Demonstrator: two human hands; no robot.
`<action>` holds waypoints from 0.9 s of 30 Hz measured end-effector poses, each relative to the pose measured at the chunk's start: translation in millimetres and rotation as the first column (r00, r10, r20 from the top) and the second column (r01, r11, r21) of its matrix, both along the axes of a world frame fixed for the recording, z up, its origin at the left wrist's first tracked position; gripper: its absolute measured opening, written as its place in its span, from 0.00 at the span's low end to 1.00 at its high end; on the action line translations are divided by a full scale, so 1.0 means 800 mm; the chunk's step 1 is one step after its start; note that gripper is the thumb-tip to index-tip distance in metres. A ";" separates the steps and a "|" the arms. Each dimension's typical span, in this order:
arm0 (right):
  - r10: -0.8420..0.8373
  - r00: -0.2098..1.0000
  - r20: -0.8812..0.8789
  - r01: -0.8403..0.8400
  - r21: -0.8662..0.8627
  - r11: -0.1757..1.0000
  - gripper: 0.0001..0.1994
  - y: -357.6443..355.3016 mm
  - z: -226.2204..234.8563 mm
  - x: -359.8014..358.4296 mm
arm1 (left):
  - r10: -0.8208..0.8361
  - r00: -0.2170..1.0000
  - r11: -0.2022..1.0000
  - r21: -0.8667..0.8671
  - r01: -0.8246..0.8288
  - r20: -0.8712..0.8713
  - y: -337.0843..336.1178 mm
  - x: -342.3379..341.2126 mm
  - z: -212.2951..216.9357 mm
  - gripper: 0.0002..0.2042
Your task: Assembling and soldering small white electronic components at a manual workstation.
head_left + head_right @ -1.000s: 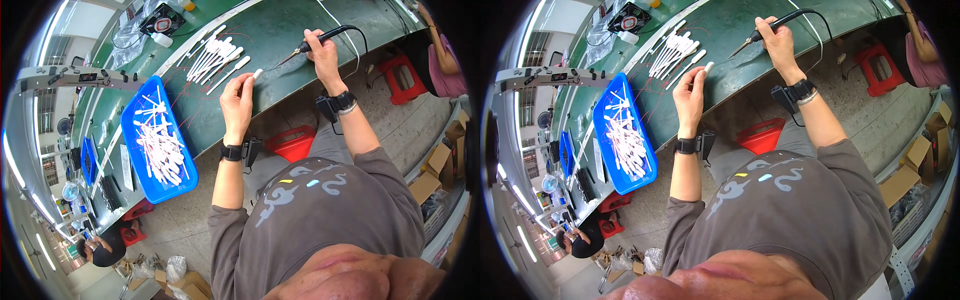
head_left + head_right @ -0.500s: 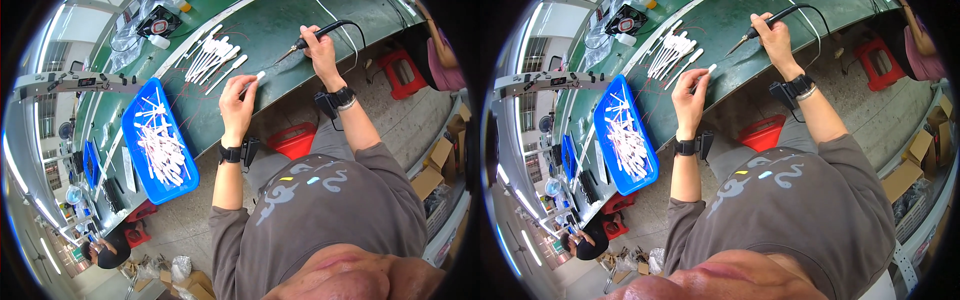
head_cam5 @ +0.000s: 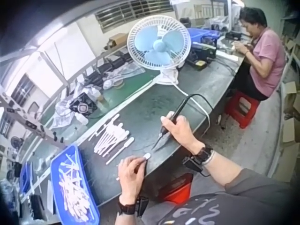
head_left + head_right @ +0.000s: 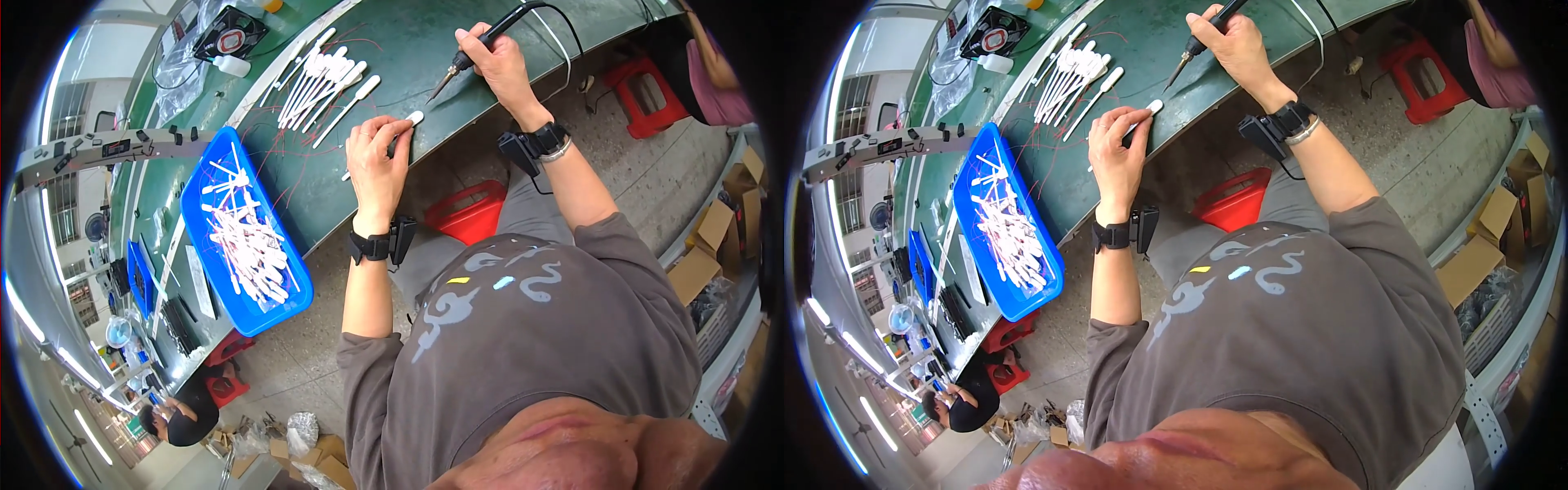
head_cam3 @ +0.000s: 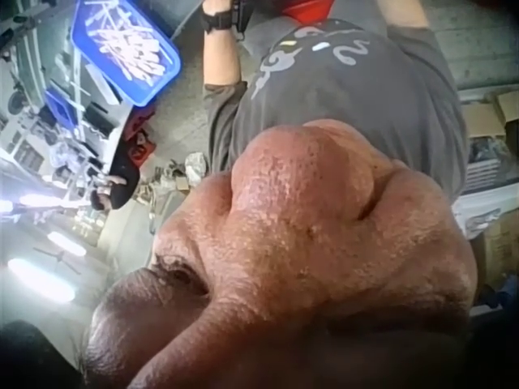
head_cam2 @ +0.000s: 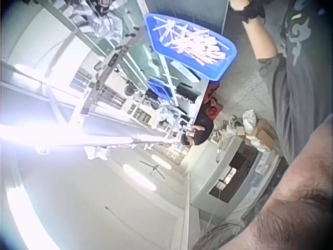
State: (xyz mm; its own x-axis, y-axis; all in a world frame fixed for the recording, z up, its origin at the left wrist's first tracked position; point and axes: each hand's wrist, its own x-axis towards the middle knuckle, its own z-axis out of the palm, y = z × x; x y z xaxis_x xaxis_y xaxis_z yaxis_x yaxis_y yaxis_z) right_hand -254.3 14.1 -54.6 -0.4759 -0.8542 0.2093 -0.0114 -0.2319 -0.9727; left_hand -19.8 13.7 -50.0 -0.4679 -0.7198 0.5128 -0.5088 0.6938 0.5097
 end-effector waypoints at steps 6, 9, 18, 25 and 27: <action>0.031 0.997 -0.072 -0.030 0.016 0.999 0.14 0.001 0.001 -0.001 | 0.006 1.000 1.000 0.000 -0.006 -0.006 0.001 0.000 0.000 0.05; 0.034 0.994 -0.107 -0.031 0.033 0.999 0.14 0.000 0.001 0.001 | 0.009 1.000 1.000 0.001 -0.009 -0.009 0.001 0.000 -0.001 0.05; 0.040 0.992 -0.116 -0.047 -0.064 0.997 0.14 0.001 0.009 0.007 | -0.002 1.000 0.999 -0.033 0.003 0.024 -0.001 0.000 0.003 0.04; 0.036 0.997 0.065 -0.035 -0.025 0.999 0.14 -0.002 0.002 -0.002 | 0.030 0.994 0.990 -0.137 -0.015 0.104 -0.024 -0.007 0.006 0.04; 0.044 0.996 0.077 -0.041 -0.034 0.999 0.13 -0.003 -0.001 -0.002 | 0.058 0.985 0.984 -0.177 -0.030 0.159 -0.035 -0.009 0.008 0.04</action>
State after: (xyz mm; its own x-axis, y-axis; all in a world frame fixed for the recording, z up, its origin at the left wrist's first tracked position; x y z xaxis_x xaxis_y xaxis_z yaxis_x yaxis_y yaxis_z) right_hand -255.9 11.7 -55.1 -0.4550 -0.8675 0.2009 0.0741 -0.2617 -0.9623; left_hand -27.2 -14.1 -43.2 -0.5255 -0.6482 0.5510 -0.6072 0.7394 0.2908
